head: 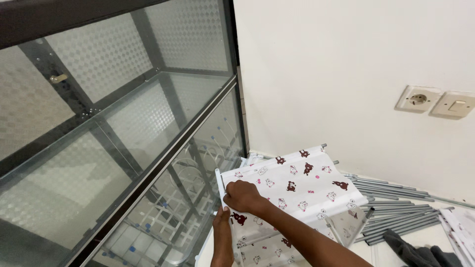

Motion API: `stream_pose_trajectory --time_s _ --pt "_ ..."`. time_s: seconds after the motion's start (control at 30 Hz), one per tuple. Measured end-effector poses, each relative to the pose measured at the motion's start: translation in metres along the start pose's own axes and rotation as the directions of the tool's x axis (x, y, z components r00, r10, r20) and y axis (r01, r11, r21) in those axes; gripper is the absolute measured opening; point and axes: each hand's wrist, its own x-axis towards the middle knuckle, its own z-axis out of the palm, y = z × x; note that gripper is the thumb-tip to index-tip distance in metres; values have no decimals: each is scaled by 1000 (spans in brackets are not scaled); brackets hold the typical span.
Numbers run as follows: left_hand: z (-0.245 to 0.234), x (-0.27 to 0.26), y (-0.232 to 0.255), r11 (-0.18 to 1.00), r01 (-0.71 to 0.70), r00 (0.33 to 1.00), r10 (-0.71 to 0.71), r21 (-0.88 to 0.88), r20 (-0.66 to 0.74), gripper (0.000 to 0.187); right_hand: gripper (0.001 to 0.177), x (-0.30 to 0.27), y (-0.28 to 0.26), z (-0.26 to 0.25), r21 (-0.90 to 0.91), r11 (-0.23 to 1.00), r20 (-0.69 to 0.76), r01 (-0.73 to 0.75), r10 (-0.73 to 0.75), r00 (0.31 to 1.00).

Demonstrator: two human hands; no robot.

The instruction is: The person assembles a small multi-tier shelf by inserting metal rods into a white plastic frame and attaching patterned fabric panels. The person wipes the metal rods with a dark cloth before inserting them into the frame. The person works on a white countertop next to a glass display cabinet.

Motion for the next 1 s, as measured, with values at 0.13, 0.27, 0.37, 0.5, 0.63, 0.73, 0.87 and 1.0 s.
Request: stream_pose_trajectory --time_s 0.13,0.27,0.37,0.5,0.63,0.73,0.87,1.0 --pt "-3 10 -4 999 -24 1000 25 46 -10 50 60 -14 10 -28 24 978 -1 -207 207 978" --pt "-10 49 -36 996 -45 998 49 71 -51 51 53 -41 27 -42 261 963 -30 -64 75 997" --pt "-34 94 -70 992 -68 995 75 109 -64 54 40 -75 38 -43 645 758 -33 91 -91 995" --pt "-63 137 -93 910 -348 937 342 225 66 58 33 -128 70 -67 726 681 -258 93 145 955" --pt "-49 104 -62 613 -510 703 702 603 -119 81 32 -199 128 -98 657 752 -499 58 376 780" --pt "-1 27 -24 327 -646 482 875 690 36 66 35 -247 174 -115 678 734 -596 22 532 601" --pt "137 -62 -9 416 -827 552 730 378 403 43 31 -301 224 -126 776 630 -577 36 686 444" --pt "240 -122 -33 297 -900 437 588 320 681 32 30 -355 266 -135 843 538 -487 -11 772 409"
